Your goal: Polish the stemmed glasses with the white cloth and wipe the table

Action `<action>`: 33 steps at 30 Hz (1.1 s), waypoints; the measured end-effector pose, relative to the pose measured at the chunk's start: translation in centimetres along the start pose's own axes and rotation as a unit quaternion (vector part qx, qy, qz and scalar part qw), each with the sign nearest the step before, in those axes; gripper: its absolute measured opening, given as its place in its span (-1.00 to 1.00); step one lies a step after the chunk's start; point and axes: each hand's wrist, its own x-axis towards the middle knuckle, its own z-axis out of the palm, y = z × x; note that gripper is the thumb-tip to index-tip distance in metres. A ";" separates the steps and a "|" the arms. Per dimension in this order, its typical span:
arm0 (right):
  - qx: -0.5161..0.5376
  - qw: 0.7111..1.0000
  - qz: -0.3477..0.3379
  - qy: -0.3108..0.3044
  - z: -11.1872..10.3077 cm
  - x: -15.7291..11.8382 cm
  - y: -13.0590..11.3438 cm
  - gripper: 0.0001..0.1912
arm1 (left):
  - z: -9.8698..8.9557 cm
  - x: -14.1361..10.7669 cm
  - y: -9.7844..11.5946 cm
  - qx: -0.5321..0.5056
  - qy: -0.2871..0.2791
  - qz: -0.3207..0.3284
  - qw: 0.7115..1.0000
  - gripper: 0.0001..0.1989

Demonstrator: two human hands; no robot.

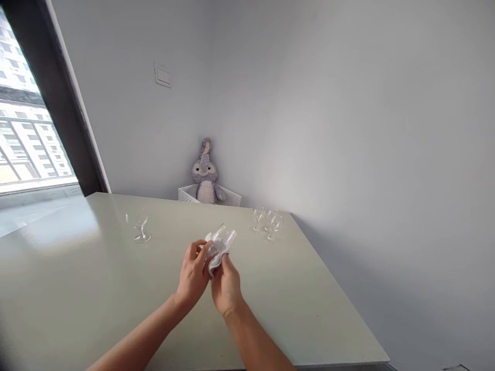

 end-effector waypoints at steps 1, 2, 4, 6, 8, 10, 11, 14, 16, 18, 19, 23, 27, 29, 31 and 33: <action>-0.011 1.000 0.011 -0.012 0.3 -0.3 0.4 -0.66 | 0.1 -0.2 0.4 0.004 0.018 -0.008 1.000 -0.65; -0.022 0.999 0.023 -0.024 0.3 -0.4 0.5 -0.66 | 0.1 -0.4 0.7 0.003 0.024 -0.015 1.000 -0.64; -0.036 0.997 0.046 -0.045 0.0 -0.3 0.4 -0.68 | -0.3 -0.6 0.9 -0.047 -0.009 -0.039 0.998 -0.62; -0.042 0.996 0.067 -0.053 -0.6 0.0 -0.3 -0.72 | -1.2 -0.3 0.5 -0.176 -0.090 -0.102 0.975 -0.64; -0.043 0.994 0.080 -0.055 -1.2 0.3 -1.0 -0.71 | -2.2 0.5 -0.3 -0.340 -0.174 -0.194 0.903 -0.61; -0.047 0.993 0.096 -0.059 -1.3 0.5 -1.4 -0.67 | -2.9 1.5 -1.0 -0.477 -0.242 -0.258 0.804 -0.51; -0.050 0.991 0.109 -0.060 -1.2 0.5 -1.5 -0.65 | -3.1 2.0 -1.2 -0.527 -0.265 -0.272 0.760 -0.46; -0.054 0.985 0.158 -0.043 -0.9 0.4 -1.4 -0.63 | -3.2 2.7 -1.2 -0.595 -0.277 -0.295 0.695 -0.44; -0.053 0.982 0.177 -0.028 -0.9 0.6 -1.2 -0.63 | -3.2 2.6 -0.8 -0.592 -0.245 -0.315 0.700 -0.48; -0.051 0.983 0.173 -0.008 -1.4 1.0 -1.1 -0.63 | -3.5 2.3 -0.2 -0.579 -0.213 -0.320 0.719 -0.50; -0.052 0.984 0.168 0.010 -1.8 1.2 -1.3 -0.63 | -3.8 2.2 0.1 -0.573 -0.196 -0.316 0.731 -0.49; -0.144 0.985 0.064 0.064 -3.3 0.5 -2.8 -0.63 | -4.9 2.3 0.1 -0.564 -0.104 -0.319 0.755 -0.51; -0.450 0.870 -0.162 -0.115 -2.7 -2.3 -4.2 -0.67 | -4.5 2.5 -1.1 -0.606 -0.088 -0.395 0.685 -0.65; -0.576 0.760 -0.242 -0.178 -2.0 -3.3 -4.1 -0.73 | -3.7 2.1 -1.3 -0.636 -0.132 -0.432 0.626 -0.75; -0.621 0.705 -0.291 -0.181 -1.7 -3.5 -3.4 -0.73 | -3.1 1.6 -0.9 -0.668 -0.181 -0.450 0.564 -0.83; -0.579 0.743 -0.303 -0.145 -1.6 -3.2 -2.3 -0.73 | -2.8 1.3 -0.2 -0.703 -0.195 -0.444 0.521 -0.89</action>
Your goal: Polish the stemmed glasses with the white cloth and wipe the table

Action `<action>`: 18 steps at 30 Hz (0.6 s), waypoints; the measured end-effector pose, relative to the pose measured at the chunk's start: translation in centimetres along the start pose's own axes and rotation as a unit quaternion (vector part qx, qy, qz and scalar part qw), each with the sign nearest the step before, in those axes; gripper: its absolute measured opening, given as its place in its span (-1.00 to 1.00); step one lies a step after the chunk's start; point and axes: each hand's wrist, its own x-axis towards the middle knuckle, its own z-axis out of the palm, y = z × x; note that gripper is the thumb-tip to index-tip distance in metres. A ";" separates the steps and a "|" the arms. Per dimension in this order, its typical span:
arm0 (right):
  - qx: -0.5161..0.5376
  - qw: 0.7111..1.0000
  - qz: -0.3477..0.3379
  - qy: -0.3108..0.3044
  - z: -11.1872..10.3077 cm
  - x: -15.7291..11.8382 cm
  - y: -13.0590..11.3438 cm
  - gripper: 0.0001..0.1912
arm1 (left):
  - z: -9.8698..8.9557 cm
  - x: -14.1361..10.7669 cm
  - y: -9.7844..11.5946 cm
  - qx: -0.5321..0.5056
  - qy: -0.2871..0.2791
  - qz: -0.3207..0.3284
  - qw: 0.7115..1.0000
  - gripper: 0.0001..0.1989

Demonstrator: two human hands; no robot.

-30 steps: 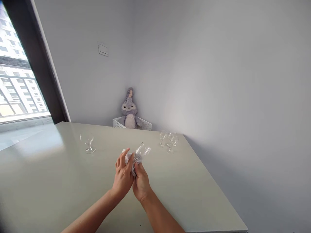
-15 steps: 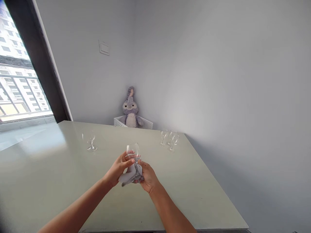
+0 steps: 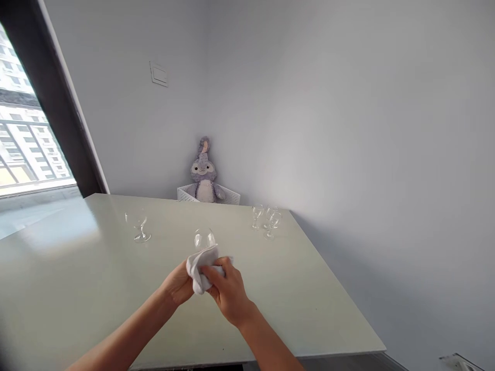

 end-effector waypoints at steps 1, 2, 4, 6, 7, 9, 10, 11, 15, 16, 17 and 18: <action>0.053 0.997 0.031 0.038 0.6 0.1 0.1 -0.74 | 0.3 -0.1 -0.2 -0.016 -0.010 0.010 1.000 -0.89; 0.117 0.987 0.076 0.084 1.2 0.2 0.2 -0.74 | 0.7 -0.2 -0.2 -0.026 -0.010 0.030 0.999 -0.88; 0.258 0.930 0.194 0.174 2.4 0.6 0.0 -0.69 | 1.3 -0.2 -0.2 -0.018 0.006 0.083 0.996 -0.82; 0.391 0.836 0.322 0.212 3.6 0.9 -0.4 -0.59 | 1.5 0.1 -0.3 0.031 0.033 0.146 0.988 -0.73; 0.445 0.785 0.379 0.208 4.1 1.1 -0.6 -0.53 | 1.4 0.3 -0.4 0.068 0.049 0.177 0.981 -0.68; 0.514 0.698 0.465 0.178 5.1 1.2 -0.6 -0.47 | 1.0 0.8 -0.5 0.150 0.072 0.222 0.961 -0.60; 0.530 0.673 0.490 0.162 5.4 1.1 -0.4 -0.46 | 0.7 1.1 -0.5 0.186 0.081 0.237 0.950 -0.57; 0.535 0.663 0.503 0.142 5.6 0.9 0.0 -0.46 | 0.3 1.4 -0.4 0.219 0.088 0.250 0.939 -0.55; 0.401 0.805 0.437 0.004 4.8 -0.3 1.8 -0.55 | -1.2 2.5 1.2 0.348 0.156 0.297 0.876 -0.53; 0.310 0.864 0.396 -0.016 4.1 -0.4 2.2 -0.60 | -1.5 2.7 1.7 0.376 0.175 0.301 0.859 -0.53; 0.204 0.913 0.354 -0.013 3.4 -0.3 2.5 -0.66 | -1.7 2.9 2.1 0.397 0.188 0.300 0.847 -0.53; 0.097 0.944 0.315 0.007 2.6 -0.1 2.7 -0.72 | -1.7 3.0 2.3 0.410 0.196 0.296 0.840 -0.53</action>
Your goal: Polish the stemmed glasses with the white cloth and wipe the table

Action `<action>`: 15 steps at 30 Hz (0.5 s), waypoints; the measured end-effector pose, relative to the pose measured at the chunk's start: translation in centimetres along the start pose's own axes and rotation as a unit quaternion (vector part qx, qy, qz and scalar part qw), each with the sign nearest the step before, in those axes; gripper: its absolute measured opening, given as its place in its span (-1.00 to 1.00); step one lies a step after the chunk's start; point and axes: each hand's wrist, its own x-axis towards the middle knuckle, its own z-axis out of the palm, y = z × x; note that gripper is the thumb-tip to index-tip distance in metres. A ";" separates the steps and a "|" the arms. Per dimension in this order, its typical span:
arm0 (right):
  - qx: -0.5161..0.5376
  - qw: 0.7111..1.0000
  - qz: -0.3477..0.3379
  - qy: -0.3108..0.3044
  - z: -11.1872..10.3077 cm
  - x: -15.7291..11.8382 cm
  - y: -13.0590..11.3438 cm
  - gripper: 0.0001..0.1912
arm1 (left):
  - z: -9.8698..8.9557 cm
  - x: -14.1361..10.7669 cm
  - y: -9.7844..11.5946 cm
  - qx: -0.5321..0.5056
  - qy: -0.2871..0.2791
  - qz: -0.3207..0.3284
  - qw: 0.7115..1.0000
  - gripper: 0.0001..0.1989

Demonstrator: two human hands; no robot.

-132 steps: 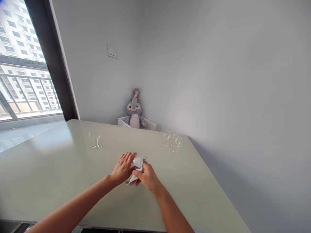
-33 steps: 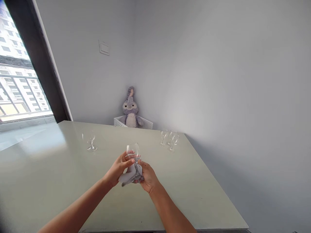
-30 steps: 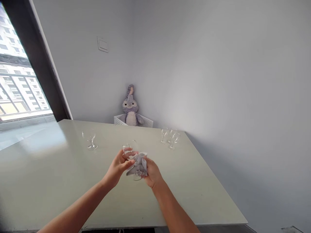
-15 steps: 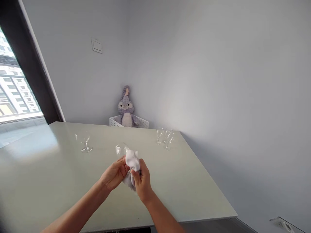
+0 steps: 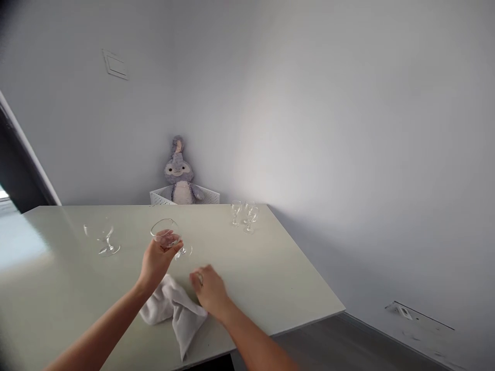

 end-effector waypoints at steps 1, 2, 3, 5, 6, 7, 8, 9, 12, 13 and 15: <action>-0.078 0.995 -0.037 0.050 -0.7 0.4 -0.2 -0.75 | 0.1 0.1 0.0 0.007 -0.003 -0.003 1.000 -0.54; -0.132 0.985 -0.062 0.089 -1.2 0.9 -0.6 -0.76 | 0.3 0.1 0.0 0.009 -0.009 -0.005 1.000 -0.56; -0.164 0.977 -0.079 0.108 -1.6 1.4 -0.9 -0.76 | 0.6 -0.1 0.0 0.007 -0.020 -0.005 1.000 -0.58; -0.193 0.971 -0.097 0.097 -1.7 2.6 -1.4 -0.80 | 1.7 -0.7 0.0 -0.002 -0.046 -0.005 0.999 -0.63; -0.204 0.970 -0.099 0.088 -1.5 3.2 -1.4 -0.84 | 2.3 -1.0 0.0 -0.007 -0.058 -0.004 0.998 -0.64; -0.215 0.968 -0.097 0.083 -1.2 3.8 -1.3 -0.88 | 2.8 -1.3 -0.1 -0.011 -0.067 -0.003 0.998 -0.64; -0.225 0.967 -0.092 0.081 -1.0 4.2 -1.0 -0.87 | 3.3 -1.4 -0.1 -0.011 -0.075 -0.003 0.997 -0.62; -0.235 0.965 -0.086 0.080 -0.8 4.6 -0.7 -0.85 | 3.6 -1.5 -0.2 -0.006 -0.083 -0.002 0.997 -0.60; -0.265 0.959 -0.063 0.078 -1.0 5.7 1.0 -0.86 | 3.9 -1.3 -1.0 0.049 -0.109 0.026 0.992 -0.49; -0.275 0.957 -0.050 0.081 -1.5 6.2 1.6 -0.85 | 3.7 -1.2 -1.5 0.069 -0.117 0.037 0.990 -0.45; -0.291 0.952 -0.018 0.095 -2.7 7.3 2.9 -0.82 | 3.2 -1.0 -2.8 0.106 -0.126 0.047 0.985 -0.41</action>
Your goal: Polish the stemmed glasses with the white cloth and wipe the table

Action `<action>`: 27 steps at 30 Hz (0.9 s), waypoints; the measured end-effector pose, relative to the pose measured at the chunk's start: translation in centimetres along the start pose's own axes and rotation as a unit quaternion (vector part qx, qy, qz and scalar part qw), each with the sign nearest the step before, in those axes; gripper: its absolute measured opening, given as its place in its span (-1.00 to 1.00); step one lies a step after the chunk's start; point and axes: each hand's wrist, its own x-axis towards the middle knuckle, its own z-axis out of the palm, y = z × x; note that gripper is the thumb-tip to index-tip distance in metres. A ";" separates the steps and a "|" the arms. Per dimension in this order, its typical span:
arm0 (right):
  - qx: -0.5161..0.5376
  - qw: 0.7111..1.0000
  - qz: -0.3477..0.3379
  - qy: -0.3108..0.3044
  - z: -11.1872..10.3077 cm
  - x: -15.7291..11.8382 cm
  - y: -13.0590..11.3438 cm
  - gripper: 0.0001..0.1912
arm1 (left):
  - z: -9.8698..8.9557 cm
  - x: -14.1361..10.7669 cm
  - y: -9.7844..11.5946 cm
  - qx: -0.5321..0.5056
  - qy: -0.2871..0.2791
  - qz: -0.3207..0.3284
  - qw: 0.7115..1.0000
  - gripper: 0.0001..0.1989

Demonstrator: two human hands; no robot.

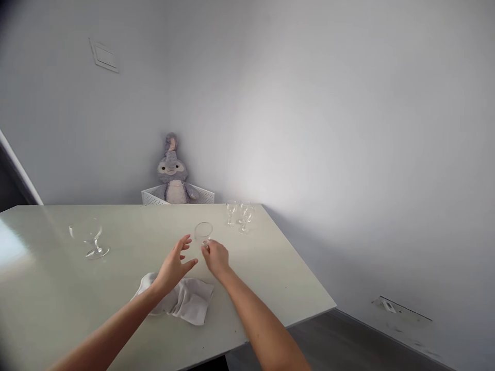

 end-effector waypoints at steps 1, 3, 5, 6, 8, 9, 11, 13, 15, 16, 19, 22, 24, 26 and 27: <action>-0.008 1.000 0.019 0.003 -0.1 0.7 0.9 -0.81 | -0.1 -0.1 -0.8 0.015 -0.003 -0.007 1.000 -0.43; -0.022 0.998 0.059 0.005 -0.2 2.3 2.9 -0.79 | -0.3 -0.4 -2.5 0.041 -0.005 -0.032 0.999 -0.50; -0.036 0.994 0.099 0.007 -0.2 3.7 4.6 -0.77 | -0.4 -0.7 -3.9 0.062 -0.004 -0.053 0.997 -0.56; -0.041 0.992 0.116 0.009 -0.2 4.3 5.4 -0.76 | -0.3 -0.8 -4.5 0.072 -0.006 -0.057 0.996 -0.58; -0.049 0.989 0.141 0.014 0.0 5.3 6.7 -0.76 | -0.2 -1.0 -5.1 0.086 -0.010 -0.048 0.995 -0.62; -0.052 0.987 0.150 0.016 0.1 5.8 7.2 -0.76 | -0.1 -1.1 -5.3 0.090 -0.014 -0.041 0.995 -0.63; -0.056 0.984 0.166 0.022 0.1 6.6 8.0 -0.77 | 0.0 -1.2 -5.3 0.095 -0.020 -0.034 0.995 -0.66; -0.057 0.982 0.179 0.027 0.1 7.3 8.6 -0.77 | 0.0 -1.2 -5.2 0.102 -0.025 -0.036 0.994 -0.68; -0.056 0.980 0.191 0.031 0.1 8.1 9.1 -0.77 | -0.1 -1.2 -5.1 0.106 -0.025 -0.041 0.993 -0.69; -0.055 0.978 0.196 0.033 0.0 8.4 9.3 -0.77 | -0.1 -1.2 -5.1 0.104 -0.023 -0.042 0.993 -0.70; -0.050 0.976 0.210 0.037 -0.1 9.2 9.9 -0.78 | -0.2 -1.3 -5.0 0.091 -0.021 -0.041 0.995 -0.71; -0.043 0.975 0.216 0.042 -0.2 9.7 10.3 -0.79 | -0.3 -1.3 -4.9 0.087 -0.027 -0.037 0.995 -0.73; -0.037 0.974 0.217 0.047 -0.2 9.9 10.5 -0.79 | -0.3 -1.3 -4.8 0.089 -0.032 -0.035 0.995 -0.74; -0.028 0.974 0.217 0.052 -0.2 10.0 10.5 -0.79 | -0.3 -1.3 -4.7 0.089 -0.032 -0.032 0.995 -0.76; -0.023 0.975 0.216 0.055 -0.2 10.0 10.5 -0.80 | -0.3 -1.3 -4.7 0.088 -0.031 -0.033 0.995 -0.76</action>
